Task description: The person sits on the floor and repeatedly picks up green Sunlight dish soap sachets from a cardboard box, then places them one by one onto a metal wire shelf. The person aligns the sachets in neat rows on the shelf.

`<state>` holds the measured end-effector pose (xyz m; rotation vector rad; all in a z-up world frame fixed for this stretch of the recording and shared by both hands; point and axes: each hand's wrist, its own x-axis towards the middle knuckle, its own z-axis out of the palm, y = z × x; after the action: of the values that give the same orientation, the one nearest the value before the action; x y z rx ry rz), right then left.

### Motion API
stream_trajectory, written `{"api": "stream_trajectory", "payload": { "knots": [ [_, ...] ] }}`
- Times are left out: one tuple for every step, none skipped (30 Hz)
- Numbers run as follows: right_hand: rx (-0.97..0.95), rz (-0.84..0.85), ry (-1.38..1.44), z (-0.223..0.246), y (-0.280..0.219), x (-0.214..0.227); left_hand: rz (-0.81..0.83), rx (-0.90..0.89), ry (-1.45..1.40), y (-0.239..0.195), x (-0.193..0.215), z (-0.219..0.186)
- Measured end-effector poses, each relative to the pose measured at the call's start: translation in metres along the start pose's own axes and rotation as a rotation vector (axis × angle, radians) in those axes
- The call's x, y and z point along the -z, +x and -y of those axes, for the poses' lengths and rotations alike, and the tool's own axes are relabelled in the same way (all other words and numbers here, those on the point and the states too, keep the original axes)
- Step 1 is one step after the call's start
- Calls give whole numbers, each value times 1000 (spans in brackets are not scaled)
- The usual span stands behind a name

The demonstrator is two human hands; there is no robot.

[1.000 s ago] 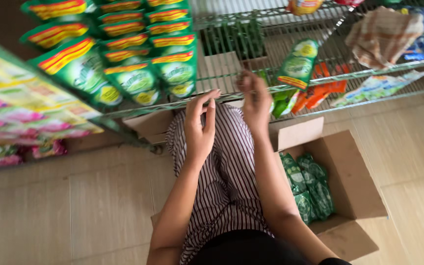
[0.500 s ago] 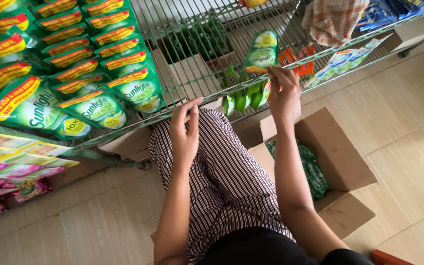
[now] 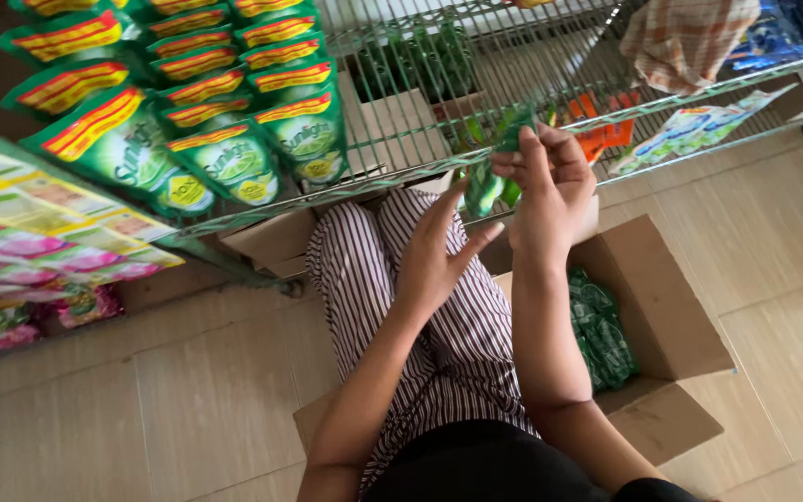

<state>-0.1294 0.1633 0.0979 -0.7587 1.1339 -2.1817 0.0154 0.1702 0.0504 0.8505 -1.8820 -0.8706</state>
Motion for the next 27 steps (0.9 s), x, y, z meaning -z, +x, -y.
{"api": "stream_trajectory", "payload": {
  "knots": [
    [-16, 10, 62, 0, -2, -3, 3, -16, 13, -2, 1, -1],
    [-32, 20, 124, 0, -5, -7, -26, -32, 31, -3, 0, -1],
    [-49, 48, 144, 1, -7, -10, -57, -48, 47, -4, -1, -1],
    [-66, 76, 164, 1, -10, -13, -87, -64, 63, -5, -2, 1],
    [-84, 102, 181, 1, -14, -16, -118, -43, 35, -6, -2, 4],
    [-101, 117, 184, 1, -18, -19, -149, -23, 6, -4, -3, 9],
    [-114, 131, 187, 1, -23, -23, -178, -5, -23, -2, -4, 14],
    [-128, 145, 190, 2, -26, -27, -201, 13, -100, -1, -4, 19],
    [-143, 164, 201, 3, -28, -30, -223, 29, -179, -1, -4, 26],
    [-157, 184, 212, 5, -29, -33, -244, 45, -257, -1, -4, 32],
    [-172, 202, 222, 6, -30, -35, -251, 65, -299, -2, -4, 39],
    [-169, 231, 220, 8, -30, -38, -258, 85, -342, -2, -5, 46],
    [-166, 260, 219, 9, -31, -40, -264, 105, -383, -4, -5, 53],
    [-163, 289, 218, 10, -32, -41, -243, 168, -411, -5, -6, 59],
    [-139, 347, 160, 12, -33, -41, -222, 229, -440, -5, -6, 64],
    [-116, 405, 102, 15, -35, -38, -199, 290, -468, -6, -7, 69],
    [-91, 462, 44, 17, -37, -35, -224, 269, -541, -7, -8, 71],
    [-35, 401, -76, 18, -41, -30, -249, 247, -614, -8, -9, 72],
    [20, 338, -195, 20, -47, -23, -273, 225, -687, -9, -9, 72],
    [73, 273, -313, 19, -48, -17, -292, 208, -661, -10, -7, 72],
    [148, 272, -370, 16, -46, -13, -310, 193, -634, -11, -2, 71],
    [222, 272, -426, 11, -42, -10, -328, 177, -606, -10, 2, 69],
    [295, 272, -482, 6, -40, -6, -352, 191, -624, -10, 7, 66],
    [194, 335, -496, 2, -35, 0, -376, 205, -641, -9, 11, 63],
    [94, 399, -508, -1, -30, 5, -400, 218, -659, -7, 16, 59],
    [-6, 462, -520, -6, -28, 8, -409, 198, -676, -7, 20, 55],
    [-27, 460, -447, -13, -28, 8, -421, 173, -694, -3, 24, 51]
  ]
}}
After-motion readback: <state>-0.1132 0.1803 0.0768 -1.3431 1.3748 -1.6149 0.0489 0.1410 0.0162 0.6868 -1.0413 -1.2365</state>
